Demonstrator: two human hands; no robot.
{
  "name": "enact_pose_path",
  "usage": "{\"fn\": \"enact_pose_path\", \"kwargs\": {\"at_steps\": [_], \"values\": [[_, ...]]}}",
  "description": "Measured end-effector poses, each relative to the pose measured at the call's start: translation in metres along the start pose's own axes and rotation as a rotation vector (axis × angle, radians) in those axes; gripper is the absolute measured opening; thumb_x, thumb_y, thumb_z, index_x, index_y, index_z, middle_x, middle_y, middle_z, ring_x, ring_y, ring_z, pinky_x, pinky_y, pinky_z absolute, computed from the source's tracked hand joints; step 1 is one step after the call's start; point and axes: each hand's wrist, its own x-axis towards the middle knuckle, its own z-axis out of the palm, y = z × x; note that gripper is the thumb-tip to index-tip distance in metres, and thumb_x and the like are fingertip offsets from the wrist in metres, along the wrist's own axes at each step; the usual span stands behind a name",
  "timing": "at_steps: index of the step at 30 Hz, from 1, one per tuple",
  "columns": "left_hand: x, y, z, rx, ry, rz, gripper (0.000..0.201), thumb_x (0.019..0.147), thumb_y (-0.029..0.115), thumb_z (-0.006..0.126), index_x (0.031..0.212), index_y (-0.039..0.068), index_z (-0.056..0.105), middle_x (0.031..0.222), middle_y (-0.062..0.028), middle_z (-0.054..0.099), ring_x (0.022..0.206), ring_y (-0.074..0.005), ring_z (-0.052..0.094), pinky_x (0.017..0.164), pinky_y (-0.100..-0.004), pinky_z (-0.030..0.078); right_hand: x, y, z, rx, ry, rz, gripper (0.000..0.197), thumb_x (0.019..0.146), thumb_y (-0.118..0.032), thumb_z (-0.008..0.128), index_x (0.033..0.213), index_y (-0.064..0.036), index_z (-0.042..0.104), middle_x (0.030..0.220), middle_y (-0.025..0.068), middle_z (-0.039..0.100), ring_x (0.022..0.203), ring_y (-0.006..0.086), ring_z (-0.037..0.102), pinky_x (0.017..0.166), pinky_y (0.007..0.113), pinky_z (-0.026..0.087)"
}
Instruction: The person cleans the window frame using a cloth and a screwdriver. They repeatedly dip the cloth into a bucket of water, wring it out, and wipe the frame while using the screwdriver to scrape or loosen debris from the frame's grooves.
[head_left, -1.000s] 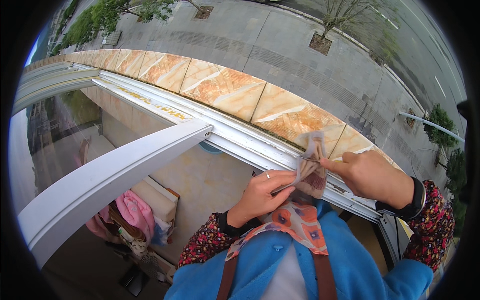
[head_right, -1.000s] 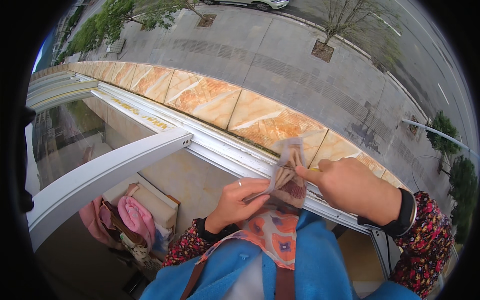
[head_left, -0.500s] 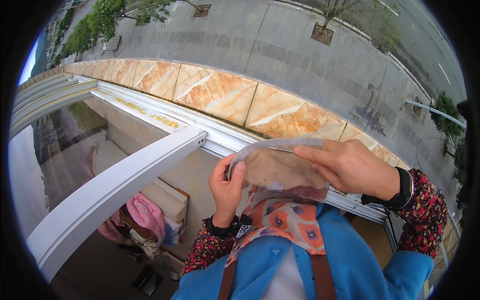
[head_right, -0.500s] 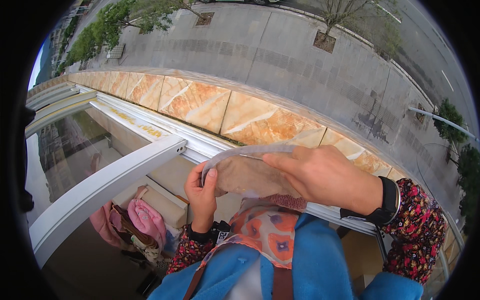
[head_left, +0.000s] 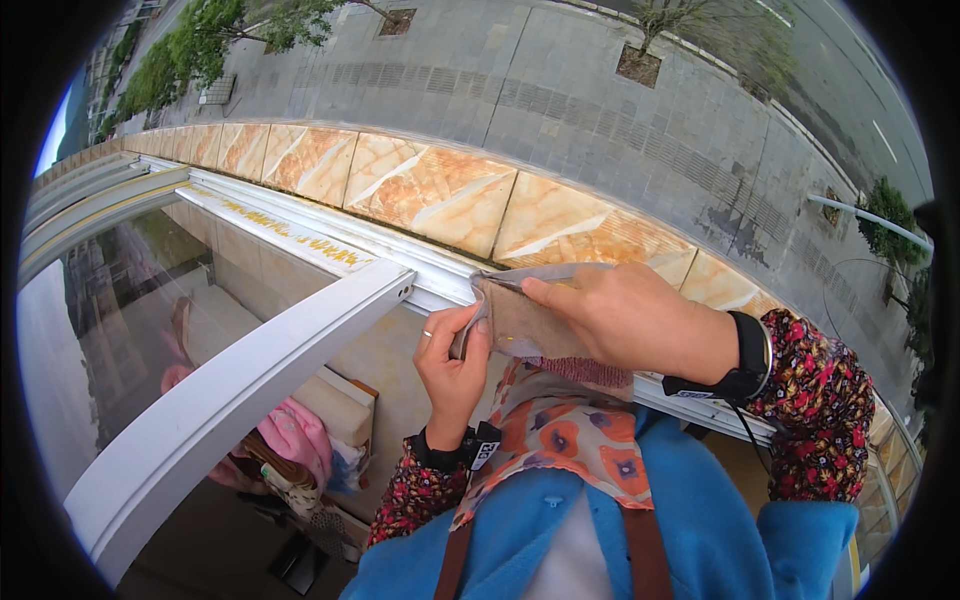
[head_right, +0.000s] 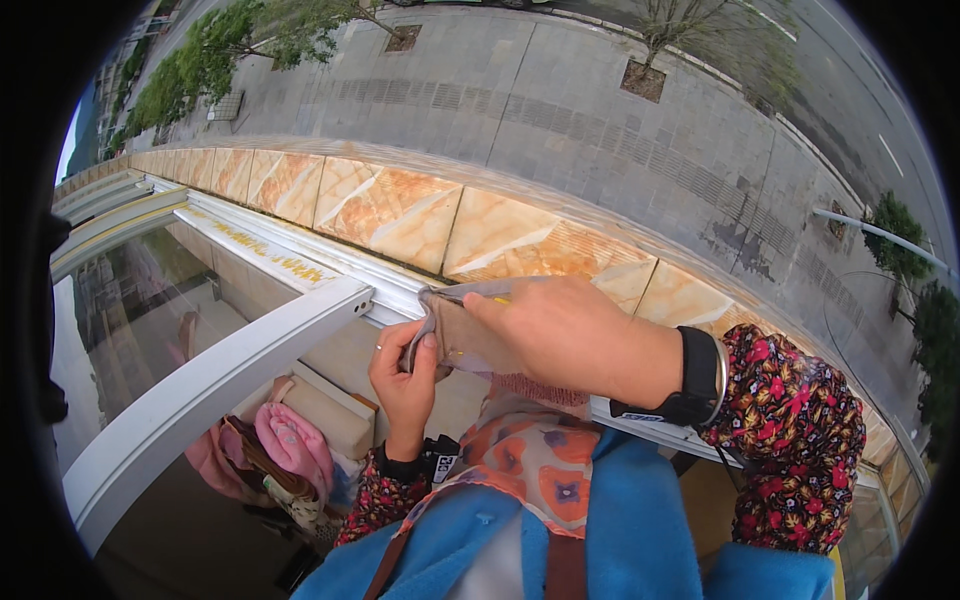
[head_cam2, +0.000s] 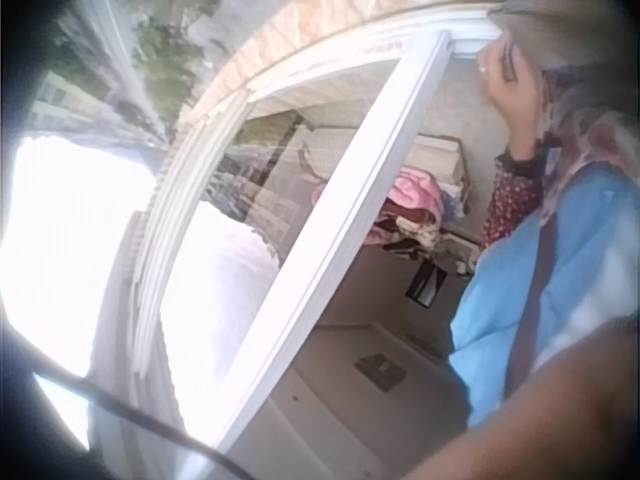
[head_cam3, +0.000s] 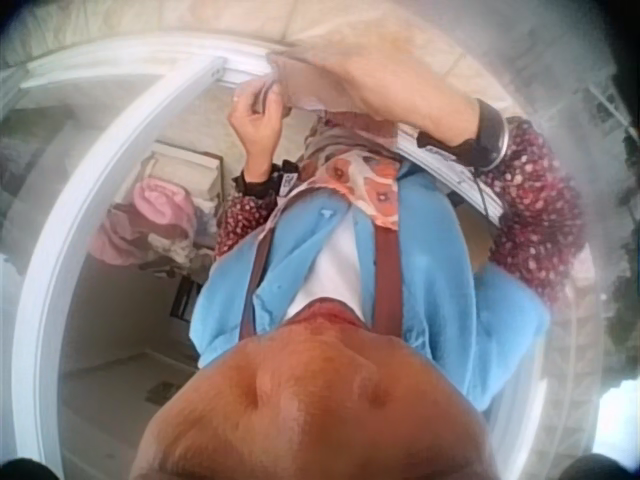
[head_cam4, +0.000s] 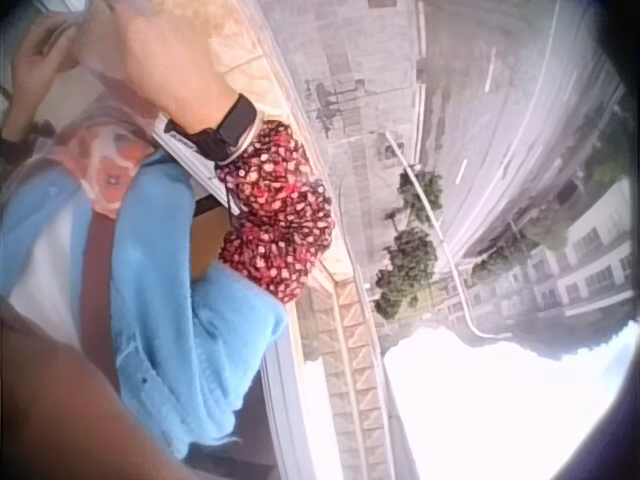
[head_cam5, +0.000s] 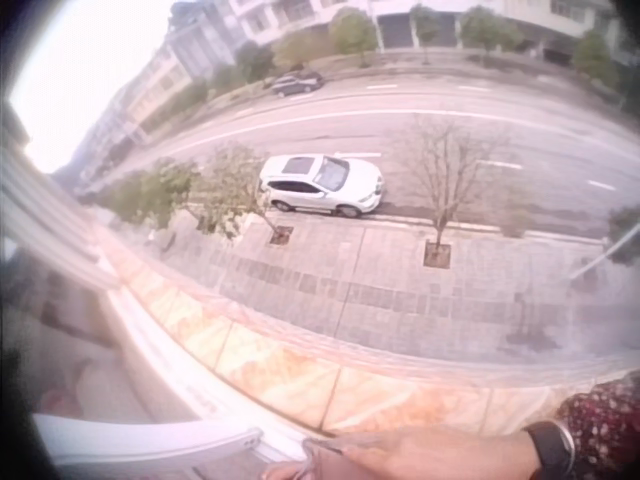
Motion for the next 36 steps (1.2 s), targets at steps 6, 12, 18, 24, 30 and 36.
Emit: {"fn": "enact_pose_path", "kwargs": {"at_steps": [6,12,18,24,30,36], "values": [[-0.006,0.007,-0.004,-0.016,-0.052,-0.003,0.014,0.084,-0.003,0.067,0.098,-0.002,0.07,0.095,-0.0107,0.068,0.086,-0.0187,0.062,0.077,-0.0286,0.049,-0.005,-0.007,-0.012,-0.074,-0.142,0.044,0.043,0.081,-0.014,0.065,0.12,0.0021,0.058,0.079,0.0184,0.066,0.072,0.0337,0.067,0.06,0.043,0.053],[0.015,-0.006,-0.012,0.061,0.161,-0.016,0.017,0.087,-0.002,0.066,0.104,-0.003,0.07,0.097,-0.0094,0.067,0.09,-0.0179,0.061,0.082,-0.0289,0.048,0.046,-0.003,0.028,-0.123,0.121,-0.119,0.036,0.082,-0.015,0.064,0.111,0.0045,0.06,0.075,0.0155,0.067,0.071,0.0318,0.068,0.06,0.042,0.055],[0.001,0.013,0.003,-0.049,-0.137,0.008,0.019,0.084,-0.004,0.067,0.103,-0.003,0.071,0.092,-0.011,0.068,0.084,-0.0182,0.064,0.076,-0.028,0.051,0.003,-0.008,-0.003,-0.126,-0.044,-0.121,0.044,0.085,-0.011,0.06,0.127,0.0025,0.055,0.072,0.0162,0.062,0.068,0.0325,0.066,0.056,0.043,0.053],[-0.021,0.05,0.053,-0.302,-0.728,0.255,0.033,0.082,-0.002,0.066,0.115,0.001,0.068,0.101,-0.0141,0.066,0.089,-0.0305,0.066,0.077,-0.0335,0.054,-0.087,-0.085,-0.023,-0.743,-0.449,0.171,0.049,0.086,-0.013,0.056,0.131,0.0079,0.057,0.07,0.0107,0.06,0.059,0.0206,0.061,0.047,0.031,0.046],[-0.01,0.032,0.033,-0.291,-0.694,0.338,0.034,0.083,-0.002,0.064,0.116,0.002,0.067,0.106,-0.0145,0.065,0.094,-0.0302,0.066,0.078,-0.0343,0.054,-0.106,-0.103,0.02,-0.65,-0.232,0.486,0.052,0.087,-0.012,0.056,0.136,0.0057,0.052,0.084,0.0173,0.063,0.07,0.0243,0.066,0.048,0.034,0.051],[0.006,-0.002,-0.004,-0.196,-0.518,0.416,0.033,0.082,-0.003,0.063,0.115,0.0,0.068,0.108,-0.0154,0.066,0.096,-0.0302,0.067,0.082,-0.0342,0.053,-0.067,-0.097,0.073,-0.645,0.192,0.425,0.051,0.084,-0.011,0.058,0.134,-0.0022,0.054,0.093,0.0192,0.063,0.069,0.0303,0.067,0.055,0.038,0.054]]}}
